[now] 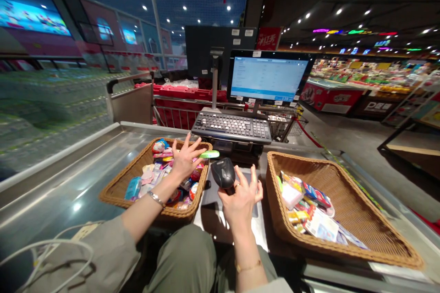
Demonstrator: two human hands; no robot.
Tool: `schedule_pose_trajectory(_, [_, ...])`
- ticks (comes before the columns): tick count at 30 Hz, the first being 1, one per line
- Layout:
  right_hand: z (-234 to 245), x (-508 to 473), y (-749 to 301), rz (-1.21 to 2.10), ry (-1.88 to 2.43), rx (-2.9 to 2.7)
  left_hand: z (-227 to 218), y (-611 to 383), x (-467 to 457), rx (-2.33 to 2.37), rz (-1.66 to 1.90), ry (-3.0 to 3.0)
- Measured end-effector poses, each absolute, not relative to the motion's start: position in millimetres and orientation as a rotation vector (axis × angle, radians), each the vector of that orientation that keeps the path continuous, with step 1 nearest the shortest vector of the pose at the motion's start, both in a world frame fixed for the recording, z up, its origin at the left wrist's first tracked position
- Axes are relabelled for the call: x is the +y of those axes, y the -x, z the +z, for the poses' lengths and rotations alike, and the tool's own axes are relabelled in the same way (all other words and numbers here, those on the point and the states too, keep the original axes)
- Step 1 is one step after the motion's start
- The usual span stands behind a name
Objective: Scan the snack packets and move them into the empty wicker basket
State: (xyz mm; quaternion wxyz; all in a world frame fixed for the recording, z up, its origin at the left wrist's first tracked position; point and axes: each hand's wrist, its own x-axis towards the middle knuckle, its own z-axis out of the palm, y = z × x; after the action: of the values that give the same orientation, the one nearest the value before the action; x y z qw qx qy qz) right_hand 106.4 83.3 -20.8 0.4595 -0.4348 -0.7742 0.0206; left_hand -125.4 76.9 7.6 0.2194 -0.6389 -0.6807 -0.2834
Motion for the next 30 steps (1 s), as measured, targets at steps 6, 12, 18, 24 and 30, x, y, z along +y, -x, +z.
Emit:
schedule_pose_trajectory(6, [-19.4, 81.9, -106.1, 0.065, 1.076, -1.912, 6.6, 125.7, 77.3, -1.884, -0.765, 1.766])
schedule_pose_trajectory(12, [-15.5, 79.8, -108.0, 0.09, 1.064, -1.95, 6.4, 125.6, 78.1, -1.887, -0.758, 1.768])
schedule_pose_trajectory(18, [-5.8, 72.0, -105.7, 0.12, 1.076, -1.935, 7.9, 126.2, 77.1, -1.894, -0.761, 1.764])
schedule_pose_trajectory(24, [-8.2, 75.3, -108.0, 0.13, 1.095, -1.96, 7.3, 126.1, 76.7, -1.879, -0.792, 1.775])
schedule_pose_trajectory(30, [-8.4, 77.5, -114.5, 0.074, 1.117, -1.847, 8.2, 120.7, 74.8, -1.854, -0.777, 1.809])
